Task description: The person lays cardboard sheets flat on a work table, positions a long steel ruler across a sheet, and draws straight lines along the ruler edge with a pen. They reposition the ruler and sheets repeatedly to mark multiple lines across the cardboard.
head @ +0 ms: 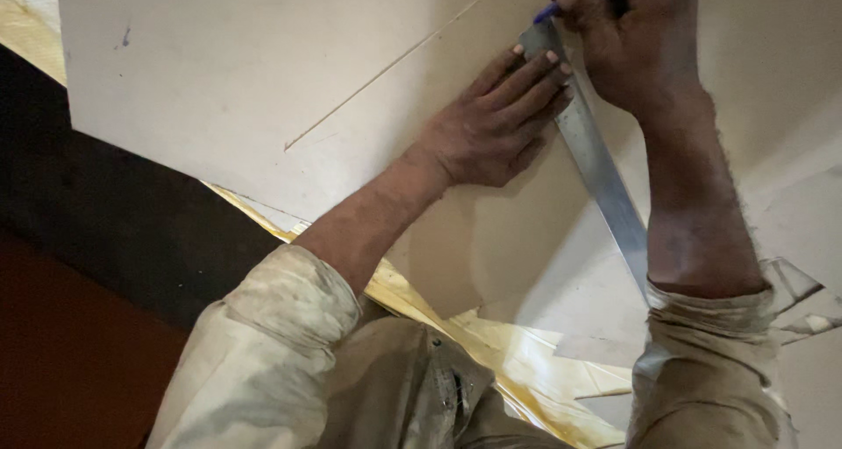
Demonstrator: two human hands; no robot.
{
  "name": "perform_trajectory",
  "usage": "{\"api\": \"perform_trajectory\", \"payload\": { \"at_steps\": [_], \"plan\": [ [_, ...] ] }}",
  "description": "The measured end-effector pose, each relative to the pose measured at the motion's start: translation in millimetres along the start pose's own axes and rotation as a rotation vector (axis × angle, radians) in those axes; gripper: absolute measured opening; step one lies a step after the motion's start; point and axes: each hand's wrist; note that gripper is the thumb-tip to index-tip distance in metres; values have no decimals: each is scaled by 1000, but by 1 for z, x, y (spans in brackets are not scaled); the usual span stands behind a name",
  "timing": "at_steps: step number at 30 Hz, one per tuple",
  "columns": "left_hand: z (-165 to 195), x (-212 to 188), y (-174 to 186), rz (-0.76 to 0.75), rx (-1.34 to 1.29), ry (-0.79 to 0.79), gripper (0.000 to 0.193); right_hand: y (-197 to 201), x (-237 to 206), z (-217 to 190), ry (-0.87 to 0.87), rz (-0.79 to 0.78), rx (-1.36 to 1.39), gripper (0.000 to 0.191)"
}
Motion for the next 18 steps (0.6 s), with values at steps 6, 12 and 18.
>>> {"api": "perform_trajectory", "payload": {
  "at_steps": [6,12,18],
  "plan": [
    [-3,-1,-2,21,-15,-5,53,-3,9,-3,-30,-71,-30,8],
    [-6,1,-7,59,11,-14,50,3,14,-4,24,-48,-119,7],
    [-8,3,0,25,-5,-8,52,1,18,-6,-99,-78,-67,7]
  ]
}}
Point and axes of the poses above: each hand's wrist, its own x-axis towards the middle knuckle, its own y-axis out of the back of the hand, z = x × y, and after that the axes turned 12 degrees about -y, right-handed
